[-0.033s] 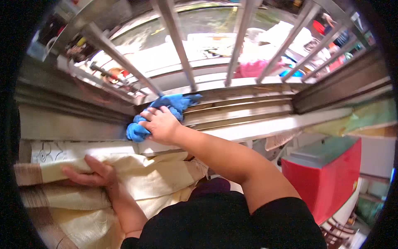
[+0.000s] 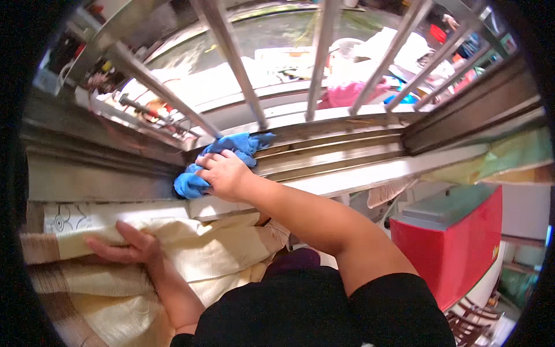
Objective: Cleaning a window with a blue cloth.
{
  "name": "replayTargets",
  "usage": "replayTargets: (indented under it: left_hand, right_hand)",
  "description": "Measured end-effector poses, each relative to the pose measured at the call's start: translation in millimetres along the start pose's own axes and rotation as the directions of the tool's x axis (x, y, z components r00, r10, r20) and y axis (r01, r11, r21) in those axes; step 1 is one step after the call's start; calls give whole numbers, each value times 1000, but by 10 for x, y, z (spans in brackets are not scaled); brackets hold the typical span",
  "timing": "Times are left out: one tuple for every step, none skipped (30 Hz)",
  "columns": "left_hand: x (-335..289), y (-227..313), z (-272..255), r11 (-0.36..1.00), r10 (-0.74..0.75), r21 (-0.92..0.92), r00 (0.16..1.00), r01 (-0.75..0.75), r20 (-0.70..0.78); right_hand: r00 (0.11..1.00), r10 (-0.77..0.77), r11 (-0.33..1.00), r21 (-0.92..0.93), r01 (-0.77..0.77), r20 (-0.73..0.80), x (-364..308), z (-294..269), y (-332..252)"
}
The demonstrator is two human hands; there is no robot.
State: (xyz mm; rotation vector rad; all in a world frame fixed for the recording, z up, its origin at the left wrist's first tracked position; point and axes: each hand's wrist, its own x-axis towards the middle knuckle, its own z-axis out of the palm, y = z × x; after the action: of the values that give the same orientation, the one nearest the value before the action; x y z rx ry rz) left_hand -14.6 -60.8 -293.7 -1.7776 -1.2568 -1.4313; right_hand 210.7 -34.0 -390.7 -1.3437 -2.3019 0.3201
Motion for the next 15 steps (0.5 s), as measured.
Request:
replayTargets:
  left_hand:
    - [99,48,52,993,122,-2,992,-122,-28]
    - [81,53,80,995,95,-32,995,-95,-17]
    - [57,48,82,996,66,-57,998,-66,-3]
    - [48,52,104,995,63,-71,998,-63,-1]
    - [35,37,106,994,49,-95,999,-49,1]
    - [19,20,99,993,31,-116,1000,-30,2]
    - [28,11,63,993,27,-112,1000,-27,2]
    - [23,7,49,996,24,-90,1000,-23,6]
    - [25,-4,30,998,22,-60,1000,-22,11]
    - [51,20,34,998,19,-63,1000,-19,9]
    - [73,35,59,997,51,-62,999,-52,-17]
    - [85,41,76,995,83,-58,996,-85,-43]
    - [87,38,82,995,81,-57,996,-84,-42]
    - [89,57,107,994,88,-66,995,-91,-45]
    - [91,66,119,993,97,-68,994,-101,-48]
  right_hand:
    - [999,30,999,32,-30,-13,-123,-81,115]
    - [998,52,996,72,-51,-21,-257,-152,209]
    - [989,144,985,97,-142,-16,-446,-276,311]
    - [985,163,983,90,-157,-57,-689,-438,455]
    - [984,120,975,204,-92,-129,-901,-566,682]
    - [974,221,962,175,-209,-49,-1133,-807,784]
    - [967,242,970,42,-239,-83,-1383,-1035,913]
    - [948,286,954,131,-268,-144,-1650,-1239,1078]
    - [873,480,877,17,-480,-84,-1853,-1455,1075]
    - [871,481,876,28,-481,-97,-2099,-1593,1269]
    - [810,560,827,63,-559,-173,-2216,-1638,1242]
    - [826,526,844,1,-537,-201,-2239,-1582,1225]
    - [843,488,857,-59,-512,-227,-2245,-1515,1204]
    - [839,491,852,-72,-518,-234,-2205,-1461,1124]
    - [839,490,850,-82,-520,-239,-2086,-1357,1022]
